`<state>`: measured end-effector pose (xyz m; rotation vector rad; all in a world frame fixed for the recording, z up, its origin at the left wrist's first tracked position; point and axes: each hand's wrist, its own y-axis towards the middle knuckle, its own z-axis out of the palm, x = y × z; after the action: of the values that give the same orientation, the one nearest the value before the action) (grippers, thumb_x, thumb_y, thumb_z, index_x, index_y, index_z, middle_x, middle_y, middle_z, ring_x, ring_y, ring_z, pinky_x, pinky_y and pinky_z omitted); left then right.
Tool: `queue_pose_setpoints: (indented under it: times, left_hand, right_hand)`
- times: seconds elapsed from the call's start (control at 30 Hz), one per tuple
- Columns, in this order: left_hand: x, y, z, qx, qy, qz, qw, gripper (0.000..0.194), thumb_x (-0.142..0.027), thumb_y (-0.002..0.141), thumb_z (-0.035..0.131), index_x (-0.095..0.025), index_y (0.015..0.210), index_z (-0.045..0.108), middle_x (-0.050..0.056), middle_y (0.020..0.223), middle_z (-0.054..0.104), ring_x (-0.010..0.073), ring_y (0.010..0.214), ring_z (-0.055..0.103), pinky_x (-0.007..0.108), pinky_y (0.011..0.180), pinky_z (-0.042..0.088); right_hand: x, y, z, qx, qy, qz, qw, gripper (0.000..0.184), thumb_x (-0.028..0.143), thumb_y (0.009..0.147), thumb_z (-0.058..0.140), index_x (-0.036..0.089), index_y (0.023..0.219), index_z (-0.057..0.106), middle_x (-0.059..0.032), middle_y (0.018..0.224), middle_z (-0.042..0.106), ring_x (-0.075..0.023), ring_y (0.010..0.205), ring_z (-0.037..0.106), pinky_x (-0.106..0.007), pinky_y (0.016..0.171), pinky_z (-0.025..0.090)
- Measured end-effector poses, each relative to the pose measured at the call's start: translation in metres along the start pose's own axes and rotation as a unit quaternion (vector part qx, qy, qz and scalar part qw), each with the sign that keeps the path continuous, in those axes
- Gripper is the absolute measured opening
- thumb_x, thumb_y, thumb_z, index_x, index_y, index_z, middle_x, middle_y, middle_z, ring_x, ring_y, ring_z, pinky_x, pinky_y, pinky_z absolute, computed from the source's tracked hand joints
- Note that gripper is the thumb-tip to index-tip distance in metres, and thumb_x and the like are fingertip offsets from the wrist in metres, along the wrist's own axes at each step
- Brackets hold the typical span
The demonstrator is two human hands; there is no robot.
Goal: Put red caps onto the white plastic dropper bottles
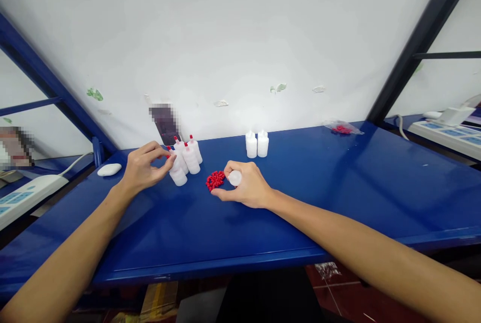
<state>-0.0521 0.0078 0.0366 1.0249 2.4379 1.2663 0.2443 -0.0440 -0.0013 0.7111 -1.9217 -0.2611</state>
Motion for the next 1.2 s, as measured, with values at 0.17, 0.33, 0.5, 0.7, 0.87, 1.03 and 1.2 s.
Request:
queue_pose_setpoints:
  times: [0.17, 0.33, 0.5, 0.7, 0.87, 1.03, 1.2]
  left_hand:
    - [-0.01, 0.004, -0.006, -0.096, 0.003, 0.002, 0.995, 0.009, -0.025, 0.081, 0.064, -0.019, 0.074, 0.063, -0.004, 0.056, 0.05, 0.0108, 0.05, 0.045, 0.025, 0.053, 0.037]
    - [-0.05, 0.01, 0.004, -0.075, -0.068, 0.031, 0.994, 0.009, -0.02, 0.08, 0.061, -0.019, 0.072, 0.061, -0.007, 0.05, 0.048, 0.0085, 0.044, 0.039, 0.03, 0.063, 0.036]
    - [-0.085, 0.008, 0.022, 0.187, -0.139, 0.082, 0.969, 0.016, -0.018, 0.084, 0.052, -0.018, 0.073, 0.064, -0.007, 0.046, 0.051, 0.0085, 0.042, 0.035, 0.031, 0.067, 0.037]
    - [-0.076, 0.006, 0.019, 0.29, -0.076, 0.014, 0.954, 0.017, -0.022, 0.085, 0.052, -0.018, 0.084, 0.068, 0.0, 0.053, 0.055, 0.0181, 0.058, 0.052, 0.029, 0.06, 0.037]
    - [-0.066, 0.006, 0.013, 0.361, -0.062, 0.014, 0.93, 0.023, -0.023, 0.087, 0.054, -0.022, 0.105, 0.068, 0.0, 0.059, 0.061, 0.0175, 0.058, 0.059, 0.027, 0.058, 0.036]
    - [-0.068, 0.006, 0.014, 0.376, -0.071, 0.037, 0.923, 0.02, -0.02, 0.09, 0.052, -0.022, 0.098, 0.069, -0.001, 0.063, 0.063, 0.015, 0.054, 0.058, 0.026, 0.053, 0.032]
    - [-0.074, 0.008, 0.012, 0.286, -0.15, 0.046, 0.945, 0.015, -0.018, 0.09, 0.053, -0.02, 0.096, 0.067, -0.003, 0.063, 0.06, 0.0123, 0.055, 0.054, 0.027, 0.061, 0.037]
  right_hand:
    - [-0.005, 0.0, -0.004, -0.009, 0.019, -0.038, 0.999, 0.03, 0.044, 0.087, 0.051, 0.019, 0.071, 0.048, 0.0029, 0.06, 0.044, -0.0119, 0.054, 0.037, -0.027, 0.054, 0.028]
    - [-0.01, 0.007, -0.001, 0.004, 0.06, 0.025, 0.998, 0.017, 0.033, 0.089, 0.047, 0.02, 0.078, 0.049, 0.0034, 0.064, 0.046, -0.0124, 0.057, 0.041, -0.026, 0.056, 0.03]
    - [-0.009, 0.01, -0.002, 0.013, 0.06, 0.038, 0.997, 0.012, 0.032, 0.09, 0.051, 0.02, 0.087, 0.051, 0.0037, 0.072, 0.049, -0.0118, 0.062, 0.042, -0.025, 0.059, 0.032]
    - [-0.007, 0.01, -0.003, 0.043, 0.043, 0.048, 0.997, 0.02, 0.038, 0.09, 0.054, 0.019, 0.085, 0.052, 0.0043, 0.07, 0.048, -0.0115, 0.062, 0.042, -0.025, 0.06, 0.033]
    - [-0.007, 0.01, -0.004, 0.053, 0.04, 0.049, 0.997, 0.022, 0.039, 0.091, 0.054, 0.019, 0.084, 0.052, 0.0044, 0.068, 0.049, -0.0114, 0.061, 0.042, -0.025, 0.059, 0.033]
    - [-0.005, 0.01, -0.004, 0.056, 0.028, 0.042, 0.997, 0.021, 0.038, 0.091, 0.055, 0.018, 0.084, 0.052, 0.0047, 0.068, 0.048, -0.0109, 0.061, 0.041, -0.024, 0.059, 0.032]
    - [-0.005, 0.011, -0.003, 0.066, -0.001, 0.039, 0.997, 0.023, 0.04, 0.091, 0.055, 0.018, 0.085, 0.055, 0.0038, 0.07, 0.053, -0.0114, 0.062, 0.045, -0.024, 0.06, 0.034]
